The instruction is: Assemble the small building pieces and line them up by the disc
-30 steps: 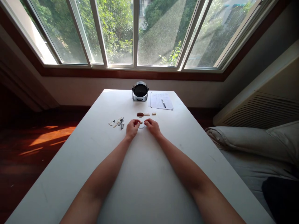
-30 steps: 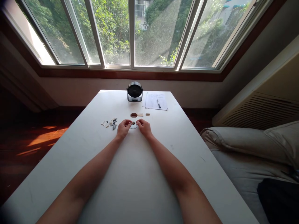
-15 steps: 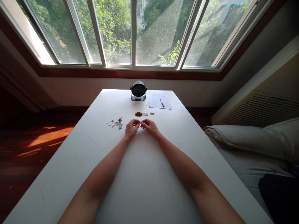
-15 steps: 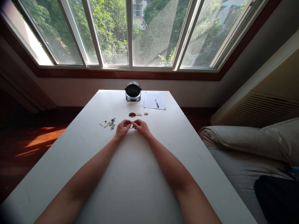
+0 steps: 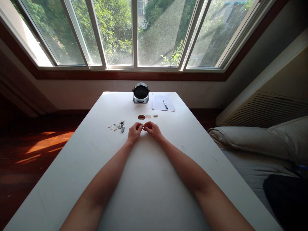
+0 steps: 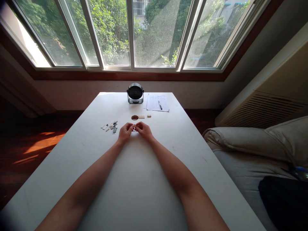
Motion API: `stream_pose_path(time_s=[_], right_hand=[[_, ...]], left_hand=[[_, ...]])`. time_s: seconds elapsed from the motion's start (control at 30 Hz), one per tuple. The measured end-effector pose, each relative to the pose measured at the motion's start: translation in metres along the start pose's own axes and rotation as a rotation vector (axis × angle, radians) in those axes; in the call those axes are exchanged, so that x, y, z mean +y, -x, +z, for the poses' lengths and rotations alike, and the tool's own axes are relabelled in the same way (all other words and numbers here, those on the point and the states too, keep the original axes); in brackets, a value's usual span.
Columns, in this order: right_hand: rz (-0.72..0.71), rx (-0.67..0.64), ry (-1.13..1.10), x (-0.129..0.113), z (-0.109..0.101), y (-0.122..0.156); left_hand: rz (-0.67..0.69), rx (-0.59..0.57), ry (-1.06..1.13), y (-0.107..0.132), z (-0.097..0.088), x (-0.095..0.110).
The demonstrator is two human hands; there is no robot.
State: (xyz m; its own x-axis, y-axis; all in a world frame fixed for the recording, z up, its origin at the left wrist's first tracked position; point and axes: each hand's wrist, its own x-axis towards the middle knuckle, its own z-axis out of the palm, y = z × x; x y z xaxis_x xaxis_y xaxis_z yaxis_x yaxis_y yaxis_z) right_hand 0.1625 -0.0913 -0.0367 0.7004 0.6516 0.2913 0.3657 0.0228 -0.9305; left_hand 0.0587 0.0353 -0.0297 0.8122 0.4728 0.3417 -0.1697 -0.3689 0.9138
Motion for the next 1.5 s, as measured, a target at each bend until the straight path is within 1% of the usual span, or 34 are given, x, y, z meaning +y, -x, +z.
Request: stream_pose_path(time_s=[0.17,0.33,0.57,0.77,0.9,1.03,1.2,1.37,1.5], right_hand=[[-0.030,0.025,0.014,-0.003,-0.001,0.001],[-0.009,0.045,-0.002,-0.001,-0.001,-0.001],[-0.005,0.015,0.008,-0.001,-0.001,-0.001],[-0.024,0.024,0.026,0.000,-0.001,-0.001],[-0.044,0.028,0.013,-0.004,-0.002,-0.001],[-0.055,0.021,0.004,-0.009,-0.002,0.001],[-0.014,0.025,0.003,-0.009,-0.002,0.001],[0.004,0.025,0.035,-0.005,-0.001,0.000],[0.016,-0.005,-0.013,-0.003,-0.001,0.000]], left_hand=[[-0.001,0.029,-0.013,0.000,0.000,-0.001],[0.002,0.029,-0.005,-0.001,0.000,-0.003],[0.009,0.022,-0.019,0.000,0.000,-0.004],[-0.042,0.044,-0.008,-0.001,0.001,-0.003],[-0.050,0.021,0.012,-0.001,0.001,-0.001],[-0.033,0.032,-0.003,0.000,0.000,0.000],[-0.017,0.052,-0.034,0.000,0.000,0.001],[0.001,0.032,-0.066,0.001,-0.001,0.002],[-0.013,0.031,-0.059,0.001,-0.001,0.002]])
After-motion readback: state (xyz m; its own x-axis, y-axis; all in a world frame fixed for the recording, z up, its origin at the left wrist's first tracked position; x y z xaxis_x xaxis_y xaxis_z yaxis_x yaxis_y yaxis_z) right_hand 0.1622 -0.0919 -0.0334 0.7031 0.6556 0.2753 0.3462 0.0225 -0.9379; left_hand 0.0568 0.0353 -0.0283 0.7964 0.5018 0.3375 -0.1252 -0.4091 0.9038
